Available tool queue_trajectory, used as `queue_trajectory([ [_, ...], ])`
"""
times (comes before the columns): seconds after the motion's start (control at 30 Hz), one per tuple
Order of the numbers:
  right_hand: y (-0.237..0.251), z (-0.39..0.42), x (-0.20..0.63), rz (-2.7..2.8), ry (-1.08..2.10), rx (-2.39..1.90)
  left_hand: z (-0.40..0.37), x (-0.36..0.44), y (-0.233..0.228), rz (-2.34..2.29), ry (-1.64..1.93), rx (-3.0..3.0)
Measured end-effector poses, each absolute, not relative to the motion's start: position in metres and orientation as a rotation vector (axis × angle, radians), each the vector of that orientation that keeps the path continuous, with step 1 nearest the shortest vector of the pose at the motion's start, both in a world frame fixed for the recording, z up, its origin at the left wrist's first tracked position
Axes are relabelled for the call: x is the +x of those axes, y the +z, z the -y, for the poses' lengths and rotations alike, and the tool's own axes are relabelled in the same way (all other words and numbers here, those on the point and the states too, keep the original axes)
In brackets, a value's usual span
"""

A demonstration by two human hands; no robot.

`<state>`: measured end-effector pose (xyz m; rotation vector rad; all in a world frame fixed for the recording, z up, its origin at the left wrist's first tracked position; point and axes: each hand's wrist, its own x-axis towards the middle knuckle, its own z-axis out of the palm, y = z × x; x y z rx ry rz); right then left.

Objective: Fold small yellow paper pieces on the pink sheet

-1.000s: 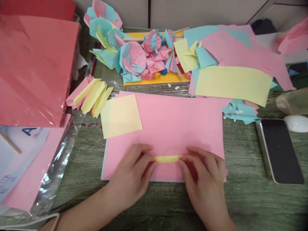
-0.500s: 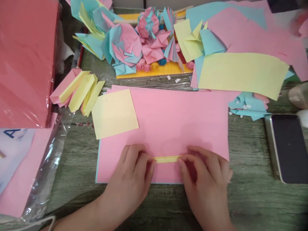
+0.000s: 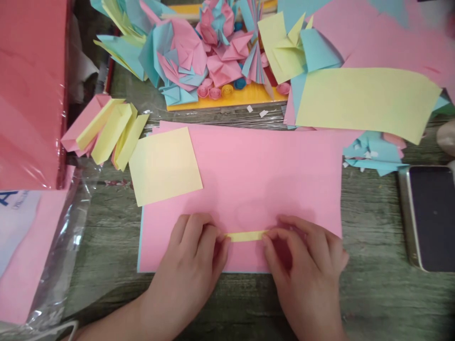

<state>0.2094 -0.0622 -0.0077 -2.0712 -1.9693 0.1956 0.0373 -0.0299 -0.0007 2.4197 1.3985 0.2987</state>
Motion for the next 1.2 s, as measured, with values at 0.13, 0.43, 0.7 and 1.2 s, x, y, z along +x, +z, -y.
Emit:
queue_trajectory([
  [0.13, -0.0094, 0.0624, 0.2089, 1.970, 0.201, -2.069, 0.0302, 0.0369, -0.0017, -1.401, 0.314, 2.412],
  [0.43, -0.0108, 0.0616, 0.2079, 1.964, 0.199, -2.059, 0.0297, 0.0372, -0.0040, -1.434, 0.322, 2.355],
  [0.7, -0.0100, 0.0618, 0.2082, 1.961, 0.216, -2.072, 0.0307, 0.0369, -0.0044, -1.498, 0.329, 2.292],
  [1.2, -0.0125, 0.0636, 0.2123, 1.975, 0.220, -2.072, 0.0333, 0.0304, -0.0094, -1.389, 0.295, 2.359],
])
